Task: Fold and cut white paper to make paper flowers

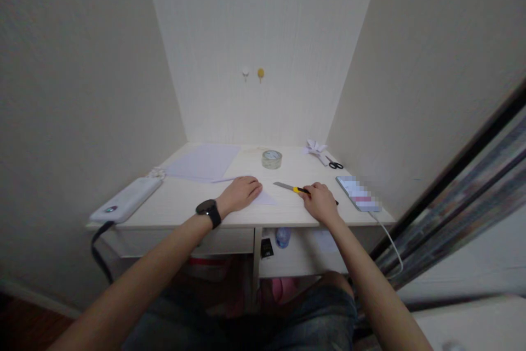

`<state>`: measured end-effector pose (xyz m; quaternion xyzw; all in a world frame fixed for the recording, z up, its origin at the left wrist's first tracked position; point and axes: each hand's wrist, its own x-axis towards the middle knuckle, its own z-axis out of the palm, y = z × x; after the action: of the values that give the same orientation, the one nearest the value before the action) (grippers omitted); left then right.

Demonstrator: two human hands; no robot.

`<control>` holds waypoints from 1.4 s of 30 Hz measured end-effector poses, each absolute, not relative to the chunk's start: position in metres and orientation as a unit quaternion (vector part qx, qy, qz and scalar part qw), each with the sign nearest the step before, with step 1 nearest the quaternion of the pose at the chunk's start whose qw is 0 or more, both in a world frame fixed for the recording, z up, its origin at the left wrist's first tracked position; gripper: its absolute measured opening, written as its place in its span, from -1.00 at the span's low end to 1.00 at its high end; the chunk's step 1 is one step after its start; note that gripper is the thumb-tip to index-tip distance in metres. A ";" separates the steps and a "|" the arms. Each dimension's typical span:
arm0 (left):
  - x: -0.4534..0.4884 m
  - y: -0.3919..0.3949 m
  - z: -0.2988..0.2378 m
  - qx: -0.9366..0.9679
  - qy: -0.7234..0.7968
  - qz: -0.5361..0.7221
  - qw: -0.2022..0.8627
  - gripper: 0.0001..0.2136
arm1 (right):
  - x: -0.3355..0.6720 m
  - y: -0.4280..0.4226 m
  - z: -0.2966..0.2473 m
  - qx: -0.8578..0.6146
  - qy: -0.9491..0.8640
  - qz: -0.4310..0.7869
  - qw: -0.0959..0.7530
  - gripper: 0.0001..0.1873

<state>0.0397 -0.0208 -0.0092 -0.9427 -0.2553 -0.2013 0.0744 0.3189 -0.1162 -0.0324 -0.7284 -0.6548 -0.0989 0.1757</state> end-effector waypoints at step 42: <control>0.040 -0.024 -0.011 -0.923 -0.322 -0.190 0.091 -0.72 | 0.291 -0.126 -0.021 -0.586 -0.774 -0.005 0.242 -0.71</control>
<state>0.0396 -0.0238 -0.0105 -0.9230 -0.3222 -0.1896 0.0913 0.2907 -0.1259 -0.0209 -0.5858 -0.7736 -0.0054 0.2416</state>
